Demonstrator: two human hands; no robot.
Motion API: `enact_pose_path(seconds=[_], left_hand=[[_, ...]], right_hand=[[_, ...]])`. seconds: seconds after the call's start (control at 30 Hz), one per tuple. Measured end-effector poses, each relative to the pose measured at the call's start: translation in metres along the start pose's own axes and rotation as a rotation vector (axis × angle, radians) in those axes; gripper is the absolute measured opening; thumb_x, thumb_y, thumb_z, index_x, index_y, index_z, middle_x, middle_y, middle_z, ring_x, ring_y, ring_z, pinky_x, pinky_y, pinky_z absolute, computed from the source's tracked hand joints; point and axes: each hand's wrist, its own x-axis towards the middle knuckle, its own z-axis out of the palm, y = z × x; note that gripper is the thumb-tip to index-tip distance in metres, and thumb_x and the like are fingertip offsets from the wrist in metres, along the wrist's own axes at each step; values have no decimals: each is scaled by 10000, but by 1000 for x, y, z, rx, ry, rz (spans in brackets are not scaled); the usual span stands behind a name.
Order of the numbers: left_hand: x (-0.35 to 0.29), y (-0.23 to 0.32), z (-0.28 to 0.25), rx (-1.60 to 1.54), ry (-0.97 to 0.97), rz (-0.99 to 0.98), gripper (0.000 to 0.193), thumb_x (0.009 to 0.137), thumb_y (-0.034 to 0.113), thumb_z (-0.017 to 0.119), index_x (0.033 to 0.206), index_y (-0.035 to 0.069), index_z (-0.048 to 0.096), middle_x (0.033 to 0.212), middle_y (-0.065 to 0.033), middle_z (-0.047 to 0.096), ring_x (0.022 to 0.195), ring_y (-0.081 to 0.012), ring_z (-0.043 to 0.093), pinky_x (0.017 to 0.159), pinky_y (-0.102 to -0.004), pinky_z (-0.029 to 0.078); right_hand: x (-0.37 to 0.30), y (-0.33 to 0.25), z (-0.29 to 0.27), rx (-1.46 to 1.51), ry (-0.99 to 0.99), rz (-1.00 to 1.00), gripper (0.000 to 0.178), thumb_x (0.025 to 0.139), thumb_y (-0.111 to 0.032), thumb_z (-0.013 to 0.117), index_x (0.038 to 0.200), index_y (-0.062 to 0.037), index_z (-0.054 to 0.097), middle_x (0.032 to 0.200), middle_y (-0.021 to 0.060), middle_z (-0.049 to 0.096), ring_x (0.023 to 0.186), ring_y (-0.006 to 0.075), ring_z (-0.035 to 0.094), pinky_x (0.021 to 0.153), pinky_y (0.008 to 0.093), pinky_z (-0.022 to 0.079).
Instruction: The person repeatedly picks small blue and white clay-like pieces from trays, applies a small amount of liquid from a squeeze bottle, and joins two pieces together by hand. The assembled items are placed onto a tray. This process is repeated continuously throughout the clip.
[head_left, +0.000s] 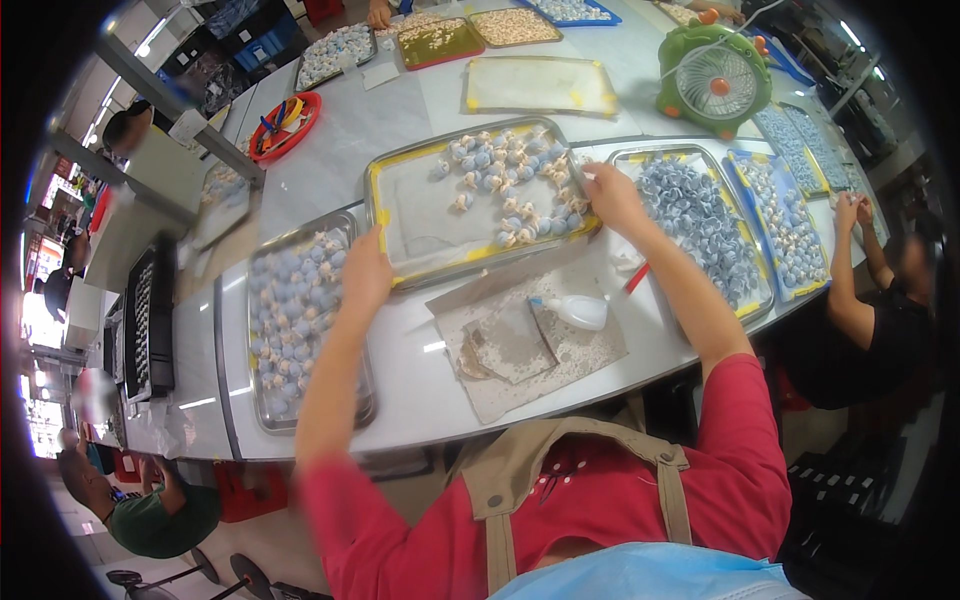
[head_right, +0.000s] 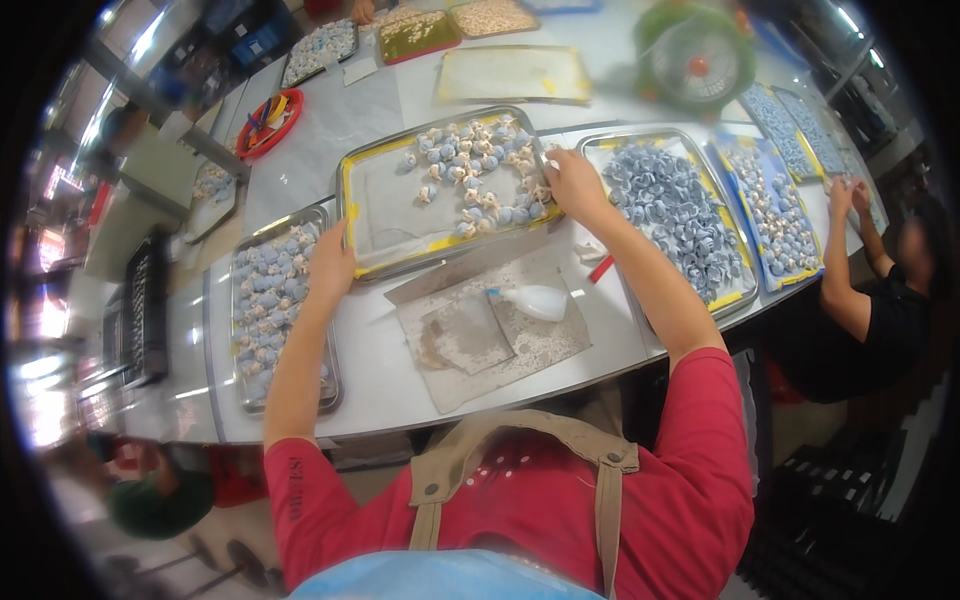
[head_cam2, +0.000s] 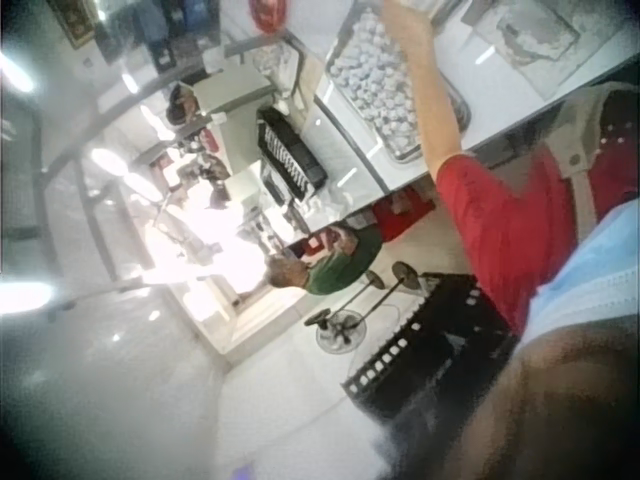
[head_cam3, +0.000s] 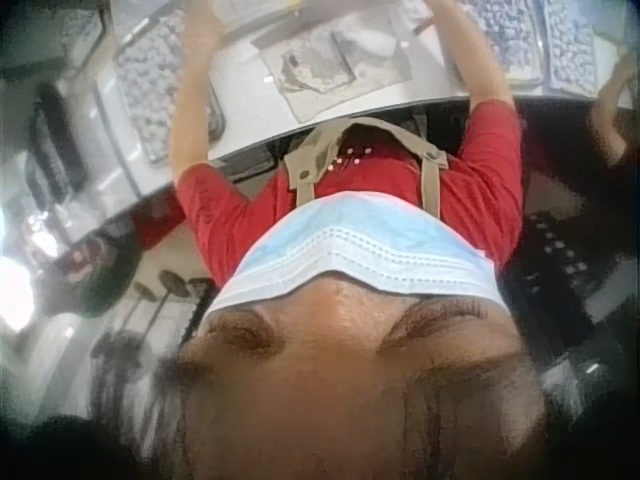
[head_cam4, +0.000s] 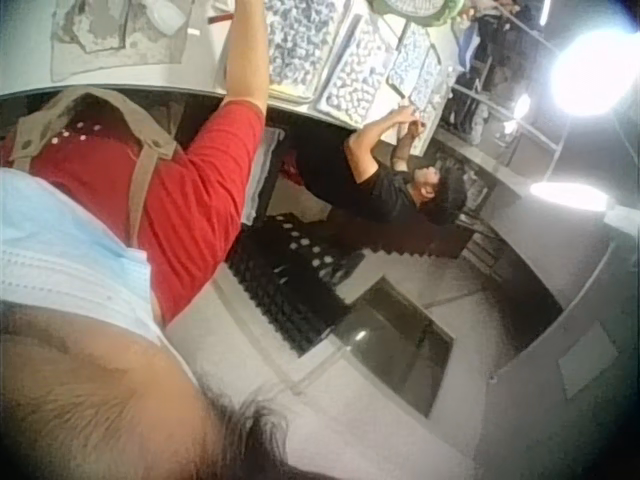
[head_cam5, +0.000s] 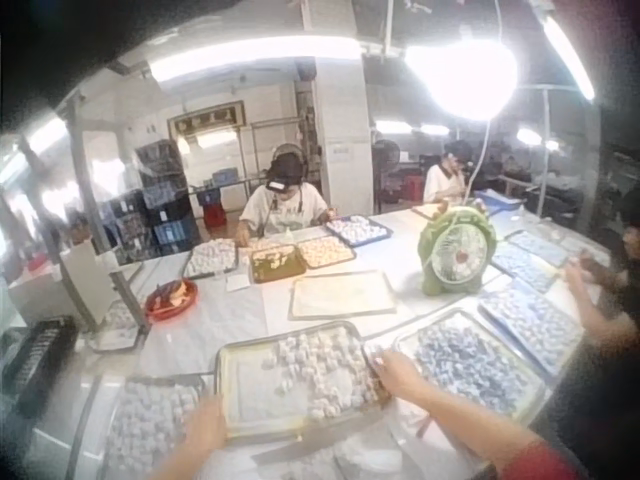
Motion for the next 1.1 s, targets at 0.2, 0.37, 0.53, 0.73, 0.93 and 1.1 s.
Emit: enact_pose_path(seconds=[0.2,0.37,0.53,0.73,0.93,1.1], left_hand=[[-12,37,-4,169,-16,46,590,776,189,620,1302,67,384,1135,-220,480,1004,-386,505,824,-446,440],[-22,22,-8,99,-32,78,615,768,235,645,1300,66,386,1117,-227,484,965,-380,529,795,-433,455],[-14,47,-27,166,-130,-8,497,762,208,648,1205,54,484,1029,-182,557,965,-333,548,796,-416,454],[-1,58,-15,46,123,312,406,751,222,661,1118,77,564,1046,-163,579,1018,-305,531,842,-383,440],[25,108,29,-174,35,706,427,734,275,673,1127,133,583,1175,-170,510,1110,-335,458,952,-442,353],[36,161,51,-67,-141,683,382,709,290,648,1059,141,611,1268,-130,449,1202,-300,378,1004,-597,200]], right_hand=[[68,-4,46,6,147,-247,467,841,-359,544,1178,-36,534,1198,215,517,1183,360,420,986,404,339],[77,-66,65,-156,-154,-84,674,764,-525,576,1207,-22,503,1244,212,484,1212,353,388,991,430,337],[74,-92,112,158,-292,-60,641,710,-436,668,1191,-37,525,1158,207,557,1080,359,519,932,405,404],[63,-123,64,179,-394,-478,646,648,-273,739,1215,-63,511,1160,181,566,1075,305,538,919,382,416],[44,-71,-34,-285,-835,-196,899,525,-181,799,1320,-119,384,1149,196,535,1059,329,533,869,392,452],[28,-50,-29,-357,-820,-152,1007,492,-187,813,1369,-146,318,1134,197,532,1041,348,539,841,404,470]])
